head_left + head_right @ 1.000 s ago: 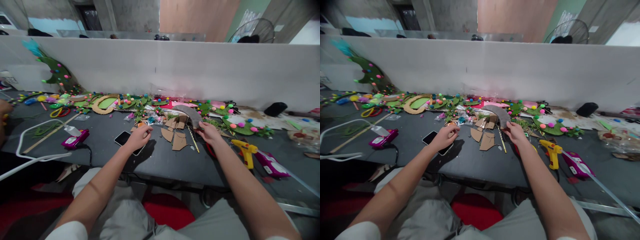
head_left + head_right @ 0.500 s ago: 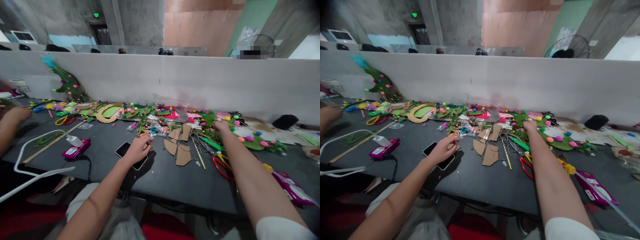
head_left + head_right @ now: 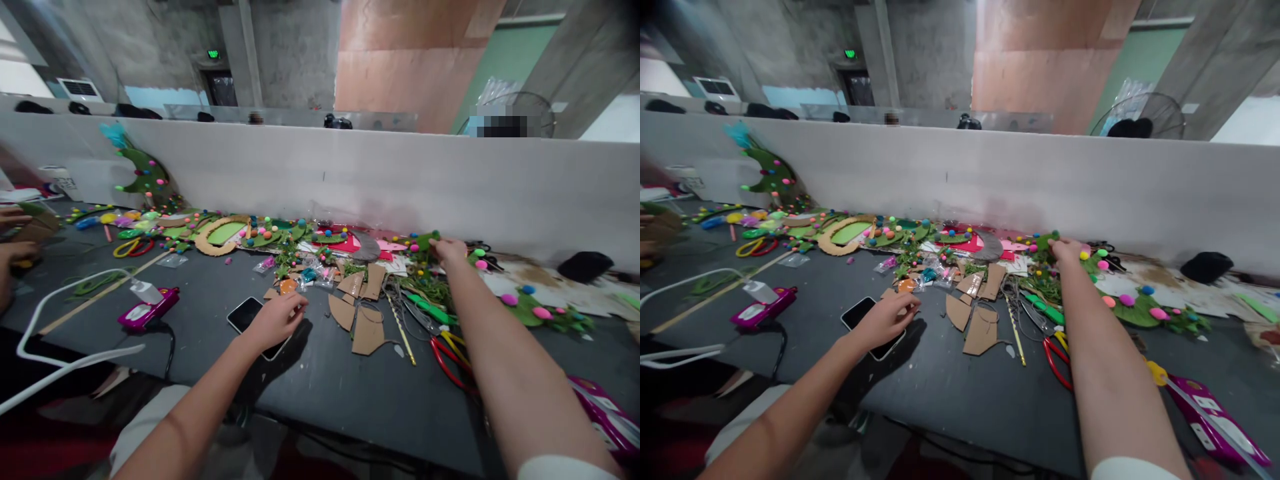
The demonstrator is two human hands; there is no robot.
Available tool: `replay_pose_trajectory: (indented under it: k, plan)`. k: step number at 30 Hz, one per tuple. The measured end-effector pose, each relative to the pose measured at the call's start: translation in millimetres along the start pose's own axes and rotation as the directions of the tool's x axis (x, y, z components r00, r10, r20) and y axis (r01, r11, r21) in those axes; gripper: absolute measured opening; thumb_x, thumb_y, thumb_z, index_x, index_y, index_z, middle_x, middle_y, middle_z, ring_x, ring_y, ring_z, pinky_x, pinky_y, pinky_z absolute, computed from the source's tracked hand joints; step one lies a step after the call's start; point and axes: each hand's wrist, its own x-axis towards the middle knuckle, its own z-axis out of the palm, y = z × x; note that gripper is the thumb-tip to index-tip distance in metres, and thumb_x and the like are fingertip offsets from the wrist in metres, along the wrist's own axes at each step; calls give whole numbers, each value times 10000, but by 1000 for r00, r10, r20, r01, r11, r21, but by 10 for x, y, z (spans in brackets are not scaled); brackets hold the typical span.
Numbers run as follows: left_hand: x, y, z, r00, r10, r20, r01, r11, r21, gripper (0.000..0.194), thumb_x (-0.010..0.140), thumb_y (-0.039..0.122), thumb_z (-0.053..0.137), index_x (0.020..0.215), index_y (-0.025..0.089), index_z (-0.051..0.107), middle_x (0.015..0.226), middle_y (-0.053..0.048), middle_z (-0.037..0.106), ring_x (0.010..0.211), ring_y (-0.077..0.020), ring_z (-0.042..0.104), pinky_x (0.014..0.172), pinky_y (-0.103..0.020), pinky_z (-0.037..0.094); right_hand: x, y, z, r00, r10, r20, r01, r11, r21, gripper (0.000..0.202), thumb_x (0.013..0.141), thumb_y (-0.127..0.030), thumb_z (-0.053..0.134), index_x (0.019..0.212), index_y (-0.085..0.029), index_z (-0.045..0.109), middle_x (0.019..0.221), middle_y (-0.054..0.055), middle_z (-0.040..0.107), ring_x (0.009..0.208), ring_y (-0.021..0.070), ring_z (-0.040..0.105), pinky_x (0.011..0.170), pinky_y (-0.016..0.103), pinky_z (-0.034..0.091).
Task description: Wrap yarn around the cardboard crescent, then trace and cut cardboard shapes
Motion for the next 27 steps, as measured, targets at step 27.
replay_pose_trajectory:
  k: [27]
  plan:
    - [208, 876, 49, 1000, 14, -24, -28, 520, -854, 771, 859, 562, 777, 1506, 247, 500, 1395, -158, 654, 1303, -294, 633, 1075, -445, 527, -2585, -336, -234, 816, -236, 527, 242, 968, 59, 232, 741, -351, 847, 886, -263, 689, 890, 7, 719, 842, 171, 704, 769, 289, 604]
